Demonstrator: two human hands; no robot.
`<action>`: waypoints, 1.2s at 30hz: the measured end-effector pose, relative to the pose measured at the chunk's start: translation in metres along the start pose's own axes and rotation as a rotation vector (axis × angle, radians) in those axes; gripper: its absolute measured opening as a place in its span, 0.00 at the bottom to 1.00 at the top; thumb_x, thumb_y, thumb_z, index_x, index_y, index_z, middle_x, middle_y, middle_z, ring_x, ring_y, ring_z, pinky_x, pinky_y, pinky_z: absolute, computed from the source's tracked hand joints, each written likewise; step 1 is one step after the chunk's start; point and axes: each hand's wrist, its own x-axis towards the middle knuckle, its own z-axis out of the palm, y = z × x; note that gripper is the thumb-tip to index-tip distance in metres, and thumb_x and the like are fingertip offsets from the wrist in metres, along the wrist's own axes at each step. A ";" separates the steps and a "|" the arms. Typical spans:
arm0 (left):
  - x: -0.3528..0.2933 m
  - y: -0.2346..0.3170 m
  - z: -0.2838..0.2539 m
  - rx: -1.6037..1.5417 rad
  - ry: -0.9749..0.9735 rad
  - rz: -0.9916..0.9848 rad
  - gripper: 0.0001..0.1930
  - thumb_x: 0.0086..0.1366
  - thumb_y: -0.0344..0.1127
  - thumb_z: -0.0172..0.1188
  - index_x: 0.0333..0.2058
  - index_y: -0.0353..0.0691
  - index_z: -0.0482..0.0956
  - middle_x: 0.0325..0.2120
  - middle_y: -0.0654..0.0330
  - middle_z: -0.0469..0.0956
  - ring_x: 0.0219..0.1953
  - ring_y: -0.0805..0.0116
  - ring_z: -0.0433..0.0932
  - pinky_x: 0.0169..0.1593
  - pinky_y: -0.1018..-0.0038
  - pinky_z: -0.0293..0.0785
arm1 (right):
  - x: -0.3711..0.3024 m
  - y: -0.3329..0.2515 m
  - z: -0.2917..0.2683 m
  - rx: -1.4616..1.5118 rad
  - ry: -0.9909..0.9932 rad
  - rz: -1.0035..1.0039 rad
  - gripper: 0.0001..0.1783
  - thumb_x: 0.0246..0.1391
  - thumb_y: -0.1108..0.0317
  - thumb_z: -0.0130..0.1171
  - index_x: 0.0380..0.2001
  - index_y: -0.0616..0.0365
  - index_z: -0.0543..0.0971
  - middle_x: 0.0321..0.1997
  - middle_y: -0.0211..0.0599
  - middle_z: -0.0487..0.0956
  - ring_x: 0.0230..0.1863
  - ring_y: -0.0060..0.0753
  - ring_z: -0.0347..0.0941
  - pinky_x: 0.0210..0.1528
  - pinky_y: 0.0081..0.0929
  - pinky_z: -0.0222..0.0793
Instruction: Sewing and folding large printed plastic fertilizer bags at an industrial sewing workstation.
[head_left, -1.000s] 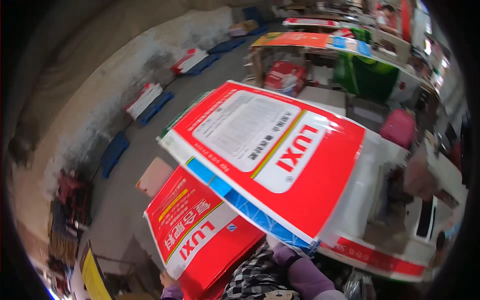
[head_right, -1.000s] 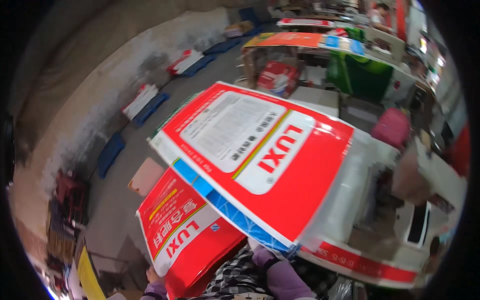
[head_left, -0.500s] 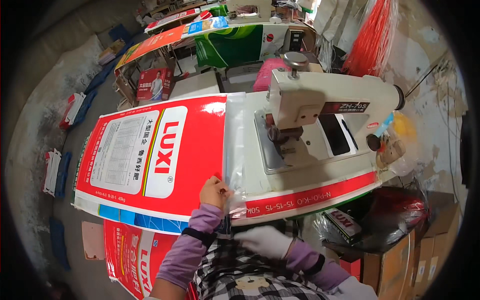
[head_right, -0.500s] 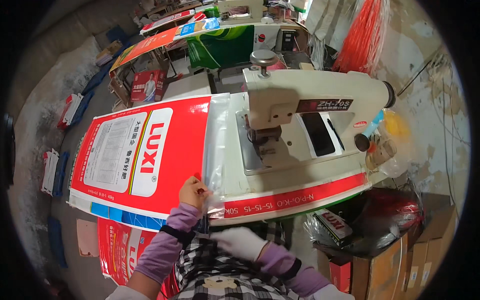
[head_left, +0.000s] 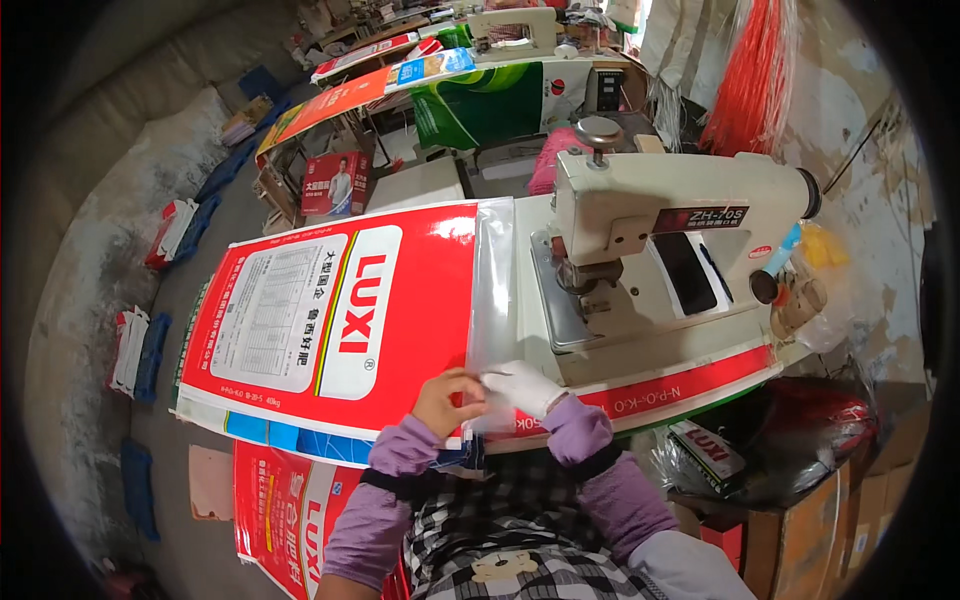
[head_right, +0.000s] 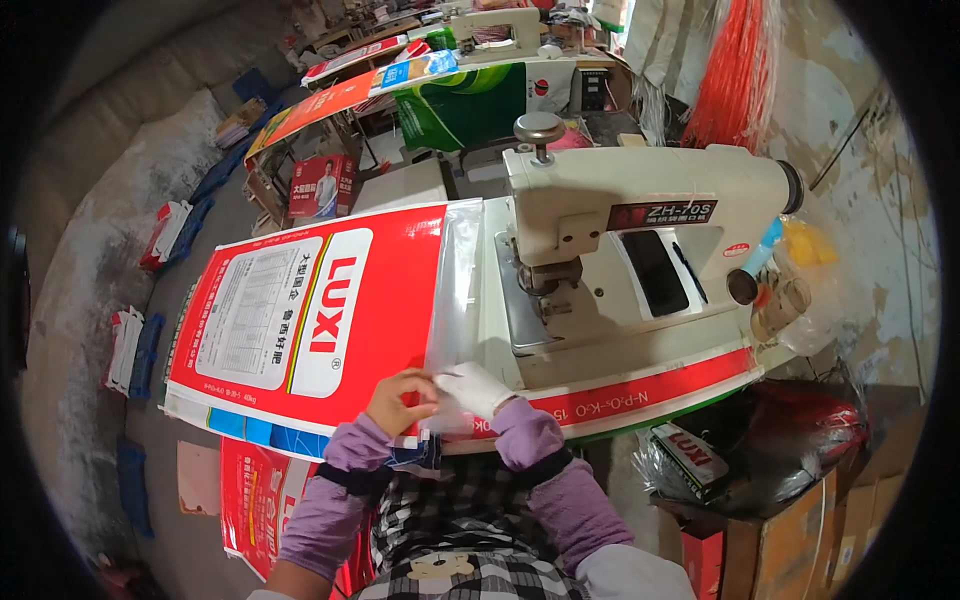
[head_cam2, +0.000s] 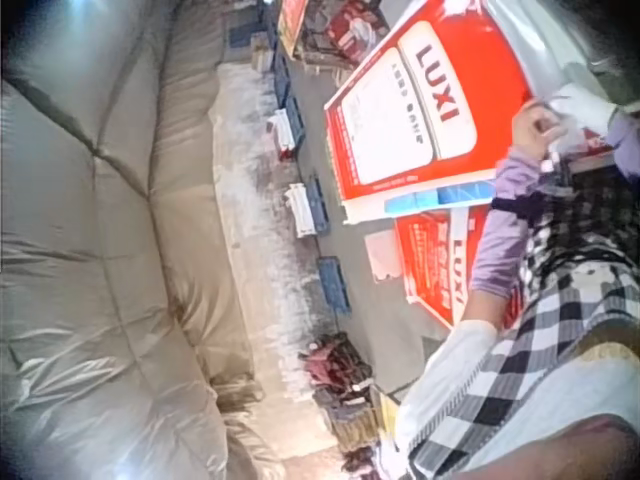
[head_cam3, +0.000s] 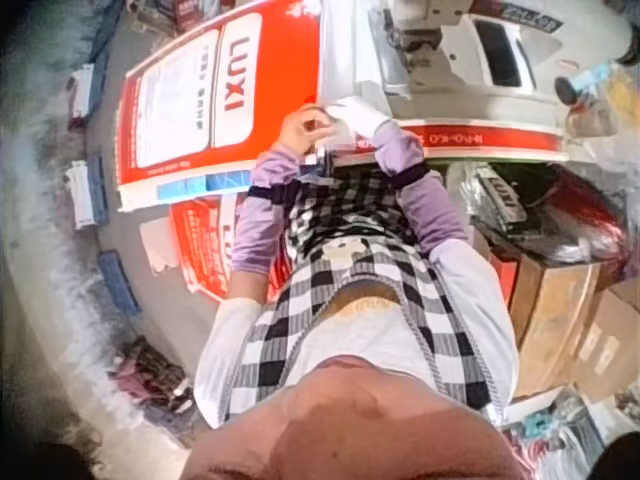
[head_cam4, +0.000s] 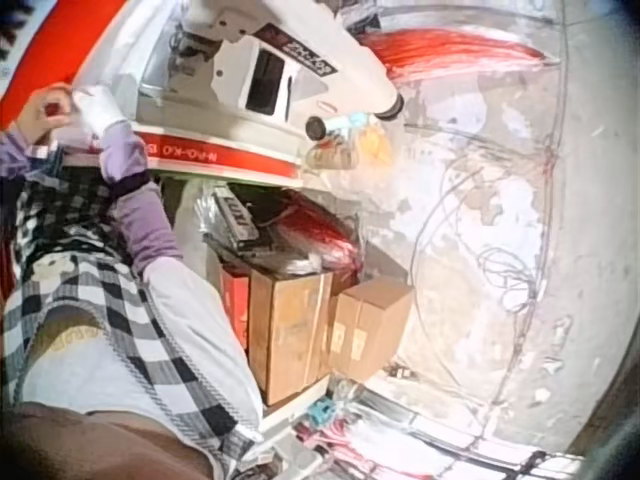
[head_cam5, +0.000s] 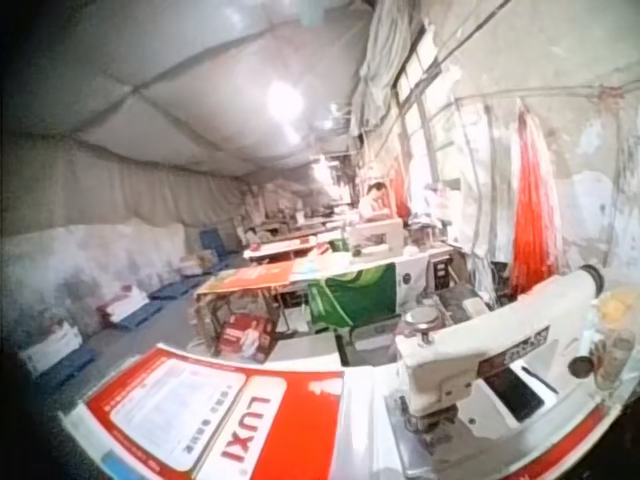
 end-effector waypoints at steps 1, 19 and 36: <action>-0.006 -0.001 -0.007 -0.186 -0.136 -0.032 0.04 0.54 0.23 0.61 0.30 0.33 0.78 0.36 0.55 0.79 0.43 0.68 0.76 0.49 0.73 0.70 | 0.000 0.008 -0.001 -0.004 -0.003 -0.001 0.20 0.57 0.57 0.51 0.40 0.64 0.78 0.32 0.40 0.79 0.36 0.28 0.73 0.41 0.27 0.68; -0.010 -0.026 -0.021 -0.741 0.791 -0.047 0.15 0.51 0.16 0.62 0.34 0.37 0.67 0.23 0.64 0.73 0.28 0.75 0.74 0.34 0.79 0.73 | -0.018 -0.032 0.023 -0.675 0.912 -0.403 0.15 0.49 0.61 0.62 0.32 0.63 0.78 0.28 0.42 0.80 0.28 0.36 0.75 0.35 0.33 0.69; -0.036 -0.039 -0.059 0.026 0.202 -0.679 0.12 0.57 0.37 0.58 0.25 0.32 0.80 0.15 0.54 0.77 0.23 0.65 0.80 0.30 0.71 0.76 | -0.003 -0.007 0.093 -0.165 -0.049 -0.485 0.19 0.57 0.62 0.49 0.49 0.59 0.75 0.41 0.45 0.77 0.45 0.43 0.73 0.50 0.29 0.67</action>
